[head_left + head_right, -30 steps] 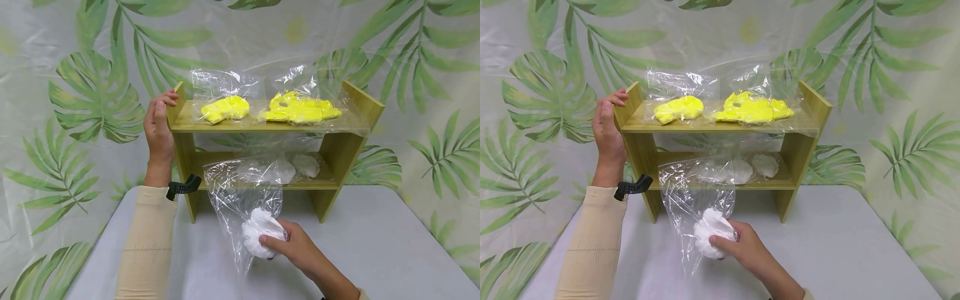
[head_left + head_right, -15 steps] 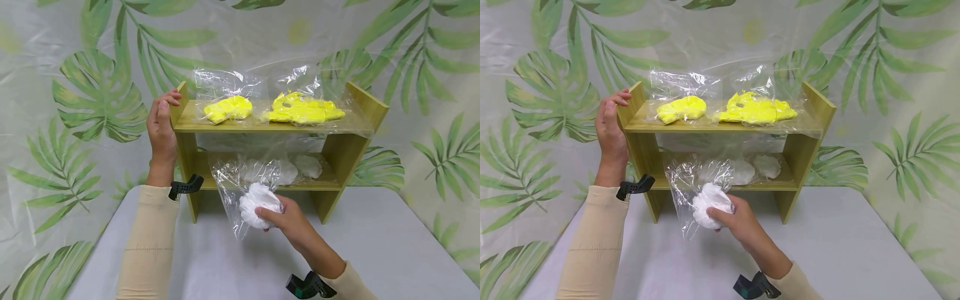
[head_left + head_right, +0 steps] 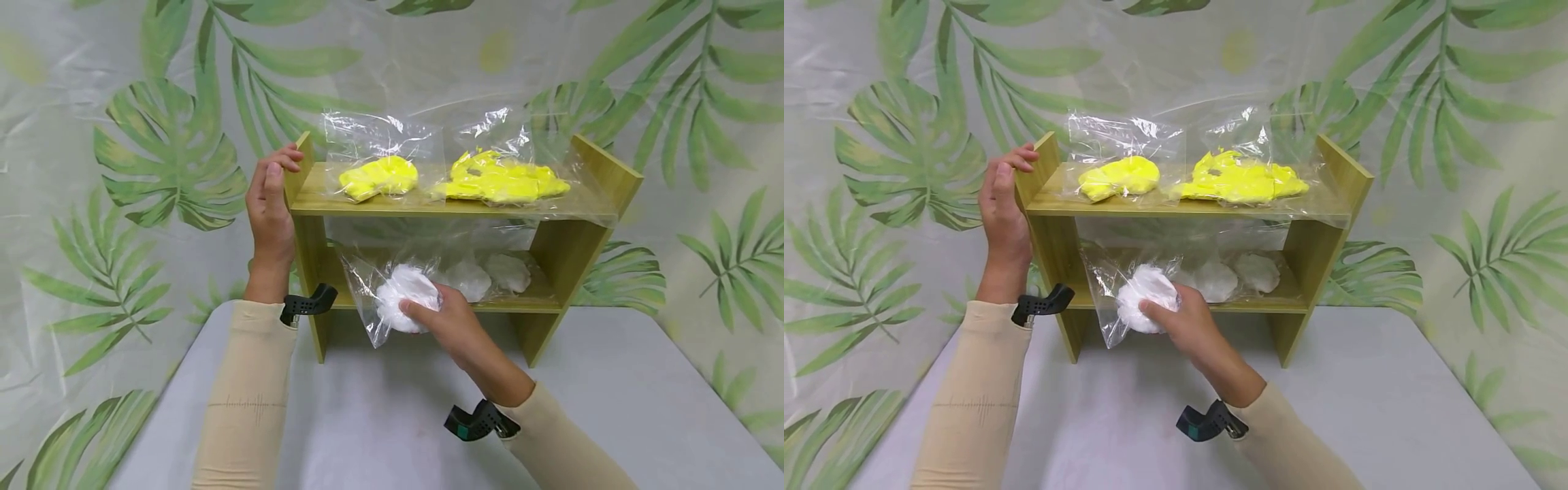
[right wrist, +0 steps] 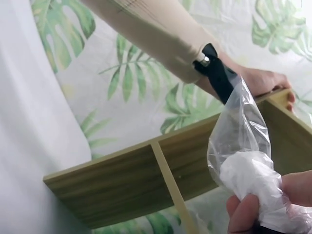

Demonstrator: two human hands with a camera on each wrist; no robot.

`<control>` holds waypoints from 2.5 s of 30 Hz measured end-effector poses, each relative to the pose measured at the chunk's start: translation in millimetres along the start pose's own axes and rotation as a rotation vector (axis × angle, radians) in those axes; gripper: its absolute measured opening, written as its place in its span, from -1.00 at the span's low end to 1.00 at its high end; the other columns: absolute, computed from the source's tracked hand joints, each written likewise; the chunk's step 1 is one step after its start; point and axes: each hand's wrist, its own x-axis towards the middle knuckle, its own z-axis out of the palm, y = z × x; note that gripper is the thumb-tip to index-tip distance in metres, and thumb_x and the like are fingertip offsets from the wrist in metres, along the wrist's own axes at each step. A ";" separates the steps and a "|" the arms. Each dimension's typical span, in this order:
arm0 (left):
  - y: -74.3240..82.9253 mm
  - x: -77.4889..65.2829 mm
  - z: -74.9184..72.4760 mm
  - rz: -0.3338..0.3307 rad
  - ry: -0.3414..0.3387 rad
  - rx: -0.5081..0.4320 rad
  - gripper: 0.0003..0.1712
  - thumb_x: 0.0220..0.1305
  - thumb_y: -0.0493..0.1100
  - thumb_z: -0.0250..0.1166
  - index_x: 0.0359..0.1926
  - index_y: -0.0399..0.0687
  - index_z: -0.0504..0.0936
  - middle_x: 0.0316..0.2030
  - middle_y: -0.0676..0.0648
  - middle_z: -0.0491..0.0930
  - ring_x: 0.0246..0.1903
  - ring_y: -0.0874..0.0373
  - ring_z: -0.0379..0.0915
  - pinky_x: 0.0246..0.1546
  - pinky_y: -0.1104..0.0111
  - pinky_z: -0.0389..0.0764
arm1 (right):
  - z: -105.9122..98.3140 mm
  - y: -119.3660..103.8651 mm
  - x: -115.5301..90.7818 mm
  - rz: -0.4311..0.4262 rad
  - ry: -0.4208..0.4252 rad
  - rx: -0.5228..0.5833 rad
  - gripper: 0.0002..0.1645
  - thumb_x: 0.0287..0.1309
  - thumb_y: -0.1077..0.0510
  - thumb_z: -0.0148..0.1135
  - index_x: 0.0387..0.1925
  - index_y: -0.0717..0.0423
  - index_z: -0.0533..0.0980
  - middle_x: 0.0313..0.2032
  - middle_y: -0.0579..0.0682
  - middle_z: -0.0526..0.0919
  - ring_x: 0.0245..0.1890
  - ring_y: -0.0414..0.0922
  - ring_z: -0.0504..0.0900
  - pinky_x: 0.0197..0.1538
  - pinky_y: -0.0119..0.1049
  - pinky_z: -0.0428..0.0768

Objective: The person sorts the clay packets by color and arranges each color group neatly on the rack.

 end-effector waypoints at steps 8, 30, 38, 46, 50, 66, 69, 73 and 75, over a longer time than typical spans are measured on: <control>-1.7 -0.2 -0.7 -0.002 -0.010 0.009 -0.69 0.37 -0.31 -0.15 -0.36 -0.18 0.52 -0.16 0.00 0.59 0.20 -0.07 0.36 0.36 0.27 0.19 | 14.8 -2.0 27.1 -0.036 0.039 0.016 -0.62 0.09 0.15 0.37 -0.09 0.29 0.57 -0.29 0.07 0.65 -0.35 -0.13 0.58 -0.25 -0.30 0.59; -1.8 1.1 -0.9 0.004 -0.004 0.000 -0.69 0.37 -0.31 -0.15 -0.37 -0.18 0.53 -0.16 -0.01 0.59 0.19 -0.06 0.37 0.35 0.26 0.21 | 46.8 -11.8 80.6 -0.114 0.033 -0.375 -0.57 0.10 -0.09 0.33 -0.59 0.11 0.40 -0.55 -0.07 0.47 -0.51 -0.14 0.37 -0.37 -0.26 0.40; -2.3 1.4 -1.5 0.014 -0.017 0.000 -0.70 0.38 -0.32 -0.15 -0.35 -0.21 0.52 -0.15 -0.02 0.59 0.20 -0.07 0.36 0.36 0.25 0.20 | 52.6 -19.6 82.9 -0.222 0.027 -0.459 -0.42 0.12 0.05 0.30 -0.78 -0.01 0.13 -0.75 -0.13 0.05 -0.72 -0.18 0.01 -0.57 -0.33 0.08; -1.7 1.5 0.2 0.009 -0.020 -0.005 -0.69 0.38 -0.32 -0.15 -0.36 -0.19 0.53 -0.14 -0.04 0.59 0.22 -0.08 0.35 0.36 0.26 0.19 | 50.0 -29.2 82.4 -0.181 0.068 -0.819 -0.52 0.10 -0.15 0.29 -0.20 0.20 0.59 -0.22 0.11 0.65 -0.17 0.10 0.60 -0.05 -0.02 0.54; -2.3 1.1 -1.6 -0.001 -0.018 -0.003 -0.70 0.38 -0.31 -0.15 -0.36 -0.20 0.52 -0.16 -0.06 0.60 0.22 -0.07 0.35 0.36 0.26 0.20 | 49.0 -27.0 85.0 -0.163 0.110 -0.973 -0.46 0.03 -0.28 0.29 -0.60 0.09 0.43 -0.52 0.04 0.51 -0.37 0.07 0.51 -0.17 0.01 0.47; -1.1 1.2 -4.5 -0.015 -0.020 0.018 -0.72 0.37 -0.29 -0.14 -0.36 -0.35 0.46 -0.13 -0.21 0.57 0.21 -0.09 0.35 0.35 0.26 0.21 | 31.9 -29.7 79.1 -0.266 0.170 -0.932 -0.25 0.08 -0.28 0.24 -0.91 -0.08 0.07 -0.80 -0.17 -0.02 -0.70 -0.17 0.09 -0.58 -0.28 0.10; -0.5 0.3 -6.7 -0.023 -0.020 0.027 -0.71 0.37 -0.28 -0.13 -0.36 -0.39 0.44 -0.14 -0.19 0.56 0.21 -0.09 0.35 0.34 0.26 0.22 | 29.0 -33.4 73.8 -0.292 0.148 -0.878 -0.28 0.10 -0.25 0.26 -0.90 -0.09 0.11 -0.82 -0.19 0.02 -0.74 -0.21 0.07 -0.60 -0.31 0.09; -3.6 -0.3 -9.4 -0.012 -0.026 0.025 -0.71 0.38 -0.26 -0.14 -0.36 -0.26 0.49 -0.13 -0.16 0.57 0.21 -0.07 0.35 0.34 0.26 0.21 | 24.7 -37.2 60.5 -0.268 0.098 -0.780 -0.40 0.12 -0.23 0.28 -0.81 -0.03 0.31 -0.75 -0.17 0.22 -0.72 -0.23 0.16 -0.55 -0.32 0.23; -4.2 -0.5 -9.5 -0.010 -0.030 0.020 -0.70 0.39 -0.26 -0.14 -0.36 -0.25 0.50 -0.11 -0.20 0.57 0.20 -0.06 0.35 0.35 0.26 0.21 | 22.6 -38.4 51.5 -0.247 0.080 -0.754 -0.50 0.12 -0.22 0.29 -0.68 0.03 0.47 -0.65 -0.12 0.41 -0.65 -0.20 0.32 -0.47 -0.30 0.38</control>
